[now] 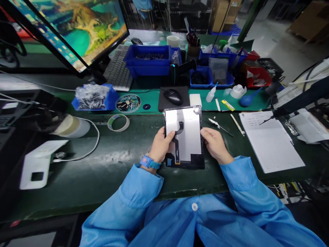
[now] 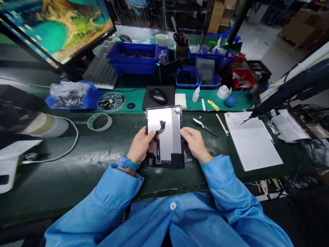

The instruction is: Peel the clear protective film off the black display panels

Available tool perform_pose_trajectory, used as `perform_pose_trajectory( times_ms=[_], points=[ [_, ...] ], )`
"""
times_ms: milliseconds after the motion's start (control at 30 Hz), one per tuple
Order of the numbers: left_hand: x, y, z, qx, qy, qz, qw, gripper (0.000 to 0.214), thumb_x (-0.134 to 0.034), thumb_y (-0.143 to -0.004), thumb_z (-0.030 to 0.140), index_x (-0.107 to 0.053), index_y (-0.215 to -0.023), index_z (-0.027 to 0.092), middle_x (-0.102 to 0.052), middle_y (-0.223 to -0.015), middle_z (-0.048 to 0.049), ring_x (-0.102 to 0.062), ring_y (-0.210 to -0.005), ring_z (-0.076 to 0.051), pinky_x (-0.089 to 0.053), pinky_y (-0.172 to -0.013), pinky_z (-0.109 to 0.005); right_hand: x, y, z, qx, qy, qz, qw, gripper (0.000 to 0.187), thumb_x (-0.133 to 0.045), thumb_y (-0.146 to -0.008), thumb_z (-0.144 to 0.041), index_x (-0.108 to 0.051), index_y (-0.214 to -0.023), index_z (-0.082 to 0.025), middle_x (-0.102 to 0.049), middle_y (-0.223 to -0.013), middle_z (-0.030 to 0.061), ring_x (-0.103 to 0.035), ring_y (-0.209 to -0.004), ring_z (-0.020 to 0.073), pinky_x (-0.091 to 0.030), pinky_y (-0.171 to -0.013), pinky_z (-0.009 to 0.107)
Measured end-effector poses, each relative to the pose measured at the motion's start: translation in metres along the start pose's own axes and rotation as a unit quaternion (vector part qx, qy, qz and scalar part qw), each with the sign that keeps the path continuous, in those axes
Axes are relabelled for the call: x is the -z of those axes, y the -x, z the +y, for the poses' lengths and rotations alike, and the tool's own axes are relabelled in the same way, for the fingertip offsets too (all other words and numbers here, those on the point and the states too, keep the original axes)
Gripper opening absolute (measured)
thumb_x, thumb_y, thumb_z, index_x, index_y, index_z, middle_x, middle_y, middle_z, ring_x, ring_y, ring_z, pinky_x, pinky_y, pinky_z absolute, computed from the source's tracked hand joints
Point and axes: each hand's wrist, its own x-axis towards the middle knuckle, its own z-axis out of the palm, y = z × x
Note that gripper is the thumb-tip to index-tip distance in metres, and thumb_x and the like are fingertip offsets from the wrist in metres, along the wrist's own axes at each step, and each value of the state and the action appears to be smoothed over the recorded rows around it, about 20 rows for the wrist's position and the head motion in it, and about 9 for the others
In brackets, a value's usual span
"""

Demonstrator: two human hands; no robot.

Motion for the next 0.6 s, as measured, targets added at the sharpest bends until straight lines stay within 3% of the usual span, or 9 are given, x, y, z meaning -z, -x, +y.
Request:
perform_pose_trajectory(
  times_ms=[233,400,500,600],
  points=[
    [-0.003,0.004,0.004,0.03,0.028,-0.017,0.999,0.041,-0.086,-0.057,0.029,-0.07,-0.092,0.015,-0.075,-0.091,-0.0061,-0.068,-0.084,-0.021,-0.05,-0.083,-0.03,0.001,0.001,-0.005,-0.018,-0.041,-0.022,0.999,0.054,-0.069,-0.067,-0.072,-0.067,-0.076,-0.019,-0.063,-0.069,0.0033,-0.054,-0.062,0.0159,-0.046,-0.061,0.031],
    [-0.006,0.01,0.01,0.132,0.101,-0.051,0.985,0.027,-0.082,-0.058,0.021,-0.07,-0.082,0.017,-0.071,-0.073,-0.0003,-0.063,-0.061,-0.013,-0.051,-0.064,-0.023,0.002,-0.001,-0.005,-0.01,-0.084,-0.005,0.996,0.054,-0.07,-0.069,-0.065,-0.068,-0.097,-0.019,-0.07,-0.092,0.007,-0.062,-0.072,0.0155,-0.05,-0.065,0.03],
    [-0.004,0.015,0.006,0.221,0.131,-0.125,0.958,0.018,-0.078,-0.063,0.02,-0.069,-0.079,0.017,-0.061,-0.059,0.002,-0.054,-0.048,-0.01,-0.046,-0.05,-0.02,0.001,-0.002,-0.003,-0.012,-0.086,-0.015,0.996,0.056,-0.073,-0.07,-0.06,-0.064,-0.11,-0.022,-0.069,-0.11,0.0082,-0.066,-0.089,0.0169,-0.052,-0.074,0.029],
    [-0.003,0.018,0.003,0.279,0.114,-0.216,0.929,0.022,-0.068,-0.075,0.032,-0.072,-0.091,0.017,-0.047,-0.049,0.0044,-0.034,-0.032,-0.007,-0.03,-0.033,-0.02,0.0,-0.002,0.001,-0.014,-0.085,-0.024,0.996,0.066,-0.077,-0.067,-0.056,-0.056,-0.122,-0.026,-0.063,-0.127,0.0081,-0.063,-0.109,0.0194,-0.053,-0.087,0.031]
  ],
)
